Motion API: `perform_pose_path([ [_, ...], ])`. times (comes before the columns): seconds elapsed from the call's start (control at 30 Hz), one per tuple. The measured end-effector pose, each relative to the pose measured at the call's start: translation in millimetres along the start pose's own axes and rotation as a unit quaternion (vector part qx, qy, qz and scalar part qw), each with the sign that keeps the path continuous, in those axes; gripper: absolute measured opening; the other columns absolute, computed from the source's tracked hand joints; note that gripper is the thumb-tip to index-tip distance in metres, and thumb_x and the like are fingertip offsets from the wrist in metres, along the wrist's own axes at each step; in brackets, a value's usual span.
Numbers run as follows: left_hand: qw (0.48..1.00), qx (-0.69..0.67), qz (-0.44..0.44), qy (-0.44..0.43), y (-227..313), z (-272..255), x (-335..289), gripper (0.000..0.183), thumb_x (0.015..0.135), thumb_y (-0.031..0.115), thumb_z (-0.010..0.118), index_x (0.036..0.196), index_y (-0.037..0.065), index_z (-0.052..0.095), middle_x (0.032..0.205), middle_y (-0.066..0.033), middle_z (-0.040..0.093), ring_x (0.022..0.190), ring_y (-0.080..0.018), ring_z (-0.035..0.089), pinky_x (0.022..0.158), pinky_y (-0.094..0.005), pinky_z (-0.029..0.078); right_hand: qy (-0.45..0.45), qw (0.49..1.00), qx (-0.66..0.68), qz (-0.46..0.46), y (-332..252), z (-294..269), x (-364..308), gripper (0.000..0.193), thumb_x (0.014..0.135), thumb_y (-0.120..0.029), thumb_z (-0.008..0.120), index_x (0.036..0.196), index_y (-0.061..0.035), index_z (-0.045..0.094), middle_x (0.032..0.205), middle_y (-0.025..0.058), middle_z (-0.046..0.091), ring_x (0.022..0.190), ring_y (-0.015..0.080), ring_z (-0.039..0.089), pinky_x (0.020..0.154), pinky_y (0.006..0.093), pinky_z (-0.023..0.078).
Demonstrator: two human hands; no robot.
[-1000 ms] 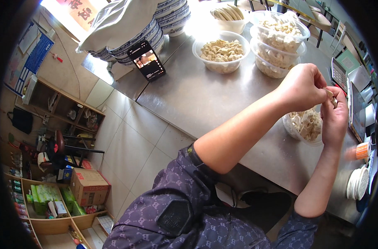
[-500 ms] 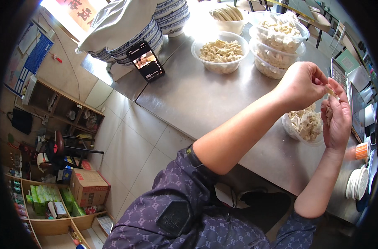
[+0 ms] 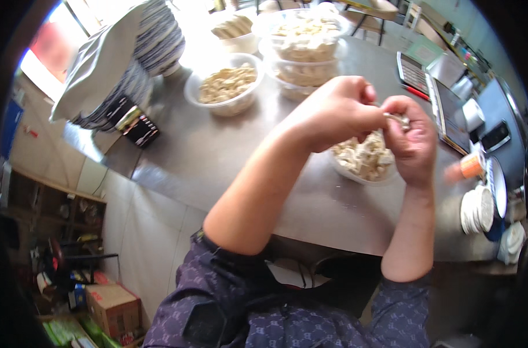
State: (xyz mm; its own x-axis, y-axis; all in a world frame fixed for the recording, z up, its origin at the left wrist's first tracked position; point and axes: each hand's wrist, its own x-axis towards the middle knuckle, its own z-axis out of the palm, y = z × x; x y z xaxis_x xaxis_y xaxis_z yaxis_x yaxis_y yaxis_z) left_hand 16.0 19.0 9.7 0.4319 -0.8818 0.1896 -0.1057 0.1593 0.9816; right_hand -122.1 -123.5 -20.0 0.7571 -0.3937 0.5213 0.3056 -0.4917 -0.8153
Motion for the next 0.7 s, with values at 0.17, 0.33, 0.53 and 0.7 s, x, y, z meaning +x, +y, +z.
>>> perform_pose_path([
  [0.17,0.999,0.008,-0.043,-0.028,2,-5,2,0.029,0.081,0.016,0.075,0.096,-0.004,0.062,0.078,-0.0045,0.062,0.064,-0.0098,0.059,0.058,-0.0270,0.049,0.074,0.978,-0.169,-0.095,-8,6,6,0.012,0.089,0.001,0.064,0.100,-0.0023,0.067,0.092,0.0051,0.068,0.075,0.0099,0.061,0.065,0.0259,0.052],
  [0.33,0.980,0.168,0.022,0.104,-4,-7,9,0.028,0.091,0.019,0.074,0.107,-0.005,0.074,0.089,-0.0043,0.072,0.077,-0.0085,0.062,0.070,-0.0266,0.052,0.059,0.998,0.029,0.024,2,5,10,0.020,0.101,-0.007,0.062,0.117,0.0014,0.068,0.094,0.0029,0.068,0.079,0.0054,0.059,0.071,0.0226,0.051],
  [0.53,0.937,0.303,0.080,0.152,-18,-6,12,0.034,0.088,0.027,0.080,0.106,-0.002,0.075,0.096,-0.0203,0.076,0.088,-0.0315,0.075,0.080,-0.0388,0.057,0.036,0.999,-0.005,0.016,13,-1,14,0.026,0.109,-0.011,0.052,0.126,0.0030,0.067,0.109,0.0110,0.075,0.105,0.0162,0.069,0.095,0.0302,0.053],
  [0.7,0.922,0.379,0.077,0.028,-10,-3,0,0.033,0.087,0.021,0.083,0.110,-0.001,0.074,0.090,-0.0071,0.073,0.078,-0.0142,0.063,0.073,-0.0298,0.054,0.105,0.990,-0.090,0.015,24,-4,15,0.027,0.105,-0.008,0.053,0.125,0.0018,0.068,0.113,0.0179,0.076,0.104,0.0260,0.073,0.094,0.0350,0.055],
])
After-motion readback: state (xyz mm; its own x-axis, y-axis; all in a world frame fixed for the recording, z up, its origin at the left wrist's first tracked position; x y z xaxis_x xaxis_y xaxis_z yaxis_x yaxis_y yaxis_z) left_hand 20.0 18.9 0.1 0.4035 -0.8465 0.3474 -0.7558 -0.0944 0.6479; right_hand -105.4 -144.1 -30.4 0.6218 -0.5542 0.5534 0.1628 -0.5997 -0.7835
